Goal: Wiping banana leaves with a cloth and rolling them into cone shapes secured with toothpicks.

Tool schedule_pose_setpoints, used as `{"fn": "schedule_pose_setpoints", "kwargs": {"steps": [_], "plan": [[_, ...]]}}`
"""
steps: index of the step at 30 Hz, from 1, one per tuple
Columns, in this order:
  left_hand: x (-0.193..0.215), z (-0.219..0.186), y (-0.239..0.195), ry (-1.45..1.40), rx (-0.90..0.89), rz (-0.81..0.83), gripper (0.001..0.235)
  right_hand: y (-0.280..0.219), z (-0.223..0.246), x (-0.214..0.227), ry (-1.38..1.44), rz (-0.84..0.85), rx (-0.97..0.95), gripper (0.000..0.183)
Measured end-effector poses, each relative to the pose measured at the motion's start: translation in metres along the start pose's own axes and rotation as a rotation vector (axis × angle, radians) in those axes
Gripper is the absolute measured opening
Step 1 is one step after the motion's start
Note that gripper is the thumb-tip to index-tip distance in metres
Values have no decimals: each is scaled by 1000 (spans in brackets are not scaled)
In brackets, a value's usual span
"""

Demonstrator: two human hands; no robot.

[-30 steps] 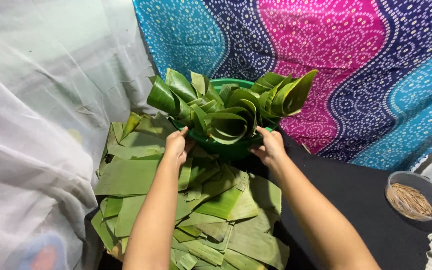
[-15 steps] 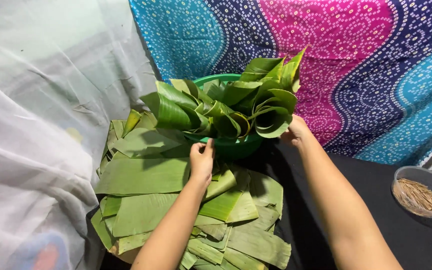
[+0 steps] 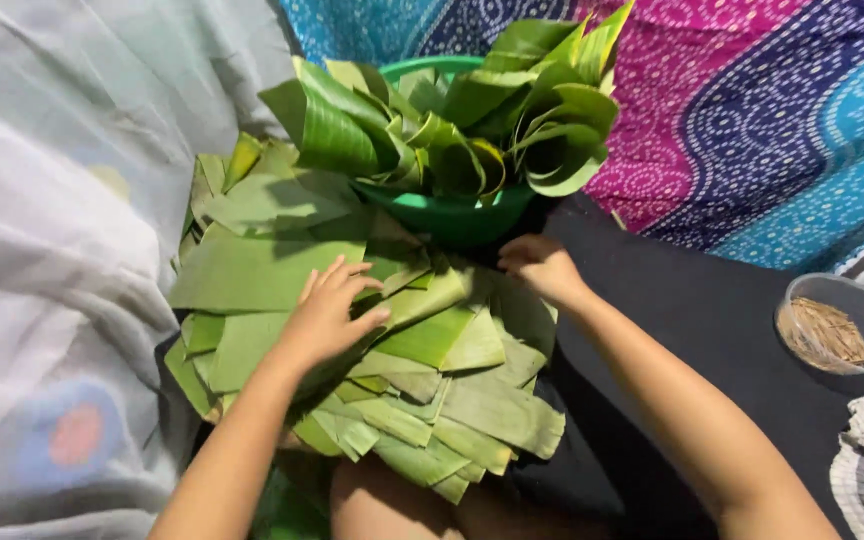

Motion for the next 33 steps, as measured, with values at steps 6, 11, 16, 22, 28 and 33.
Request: {"fn": "schedule_pose_setpoints", "kwargs": {"steps": [6,11,16,22,28,33], "plan": [[-7,23,-48,166,196,64,86,-51,60,-71,-458,332,49,64],[-29,68,-42,271,105,-97,44,-79,98,-90,-526,440,172,96],[-22,87,-38,476,-9,-454,64,-96,99,-89,-557,489,309,122],[-7,59,-41,440,-47,-475,35,-113,118,-93,-778,593,451,81],[3,57,-42,203,153,-227,46,-95,116,-93,-655,353,533,33],[-19,70,-42,325,84,-146,39,-68,105,-86,-125,197,350,29]]}}
Point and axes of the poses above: each hand's wrist, its own y-axis towards the middle knuckle, its own x-axis out of the back of the hand, z = x × y, the point moved 10 cm from there along y, towards the middle knuckle, and after that the axes turned 9 degrees about -y, right-handed, at the moved point
